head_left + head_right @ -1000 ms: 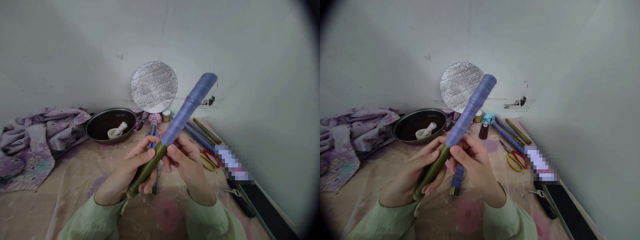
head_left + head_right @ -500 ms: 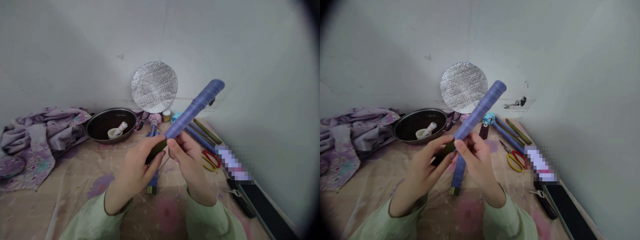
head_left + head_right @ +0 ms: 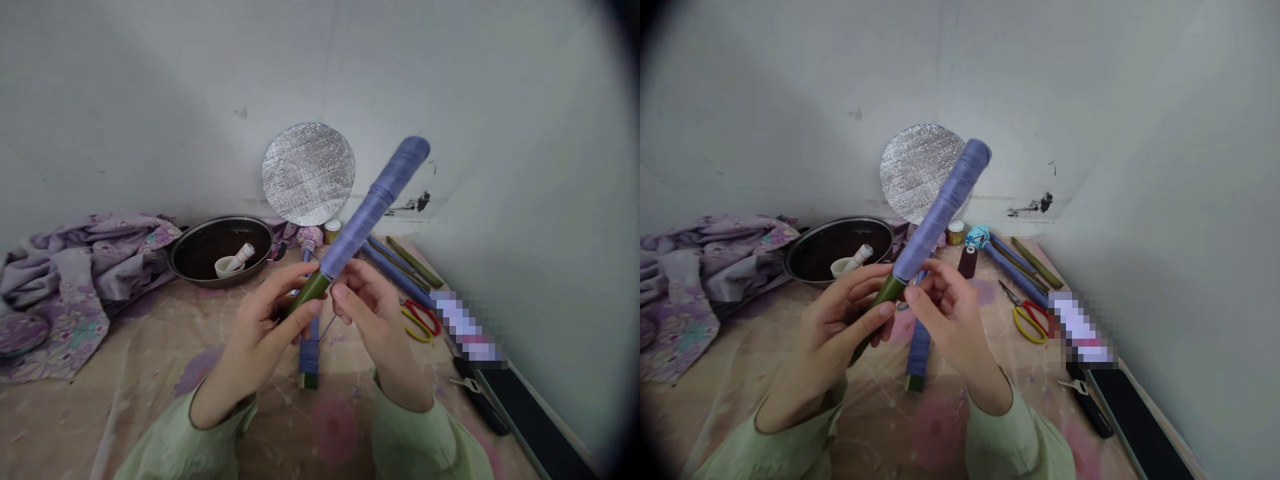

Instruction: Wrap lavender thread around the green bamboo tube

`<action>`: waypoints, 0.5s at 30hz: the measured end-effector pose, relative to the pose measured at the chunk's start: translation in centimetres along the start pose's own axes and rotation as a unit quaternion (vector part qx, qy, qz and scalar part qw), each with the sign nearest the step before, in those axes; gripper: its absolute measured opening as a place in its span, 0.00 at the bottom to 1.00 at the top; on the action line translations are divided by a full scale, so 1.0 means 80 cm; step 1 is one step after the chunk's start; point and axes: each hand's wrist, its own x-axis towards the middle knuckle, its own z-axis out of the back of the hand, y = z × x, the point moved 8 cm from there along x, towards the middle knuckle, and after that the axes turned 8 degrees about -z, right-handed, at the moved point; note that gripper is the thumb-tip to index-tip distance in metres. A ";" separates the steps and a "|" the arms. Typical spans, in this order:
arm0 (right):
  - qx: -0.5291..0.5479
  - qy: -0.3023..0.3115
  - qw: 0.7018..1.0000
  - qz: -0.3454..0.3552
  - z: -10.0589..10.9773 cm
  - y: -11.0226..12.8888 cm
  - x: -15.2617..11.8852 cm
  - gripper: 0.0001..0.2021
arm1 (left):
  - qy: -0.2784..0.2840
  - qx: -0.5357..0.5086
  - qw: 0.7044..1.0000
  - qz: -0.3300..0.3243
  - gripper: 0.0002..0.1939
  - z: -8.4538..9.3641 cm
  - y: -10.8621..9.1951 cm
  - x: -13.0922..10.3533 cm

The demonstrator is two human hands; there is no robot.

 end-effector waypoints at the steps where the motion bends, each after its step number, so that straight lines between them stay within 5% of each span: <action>1: -0.006 -0.008 1.000 0.000 0.001 0.001 0.000 0.06 | -0.005 -0.007 1.000 0.000 0.16 0.003 -0.001 0.001; 15: -0.020 -0.062 0.997 0.035 0.009 0.003 -0.007 0.12 | -0.014 -0.003 1.000 0.002 0.16 0.009 -0.002 0.003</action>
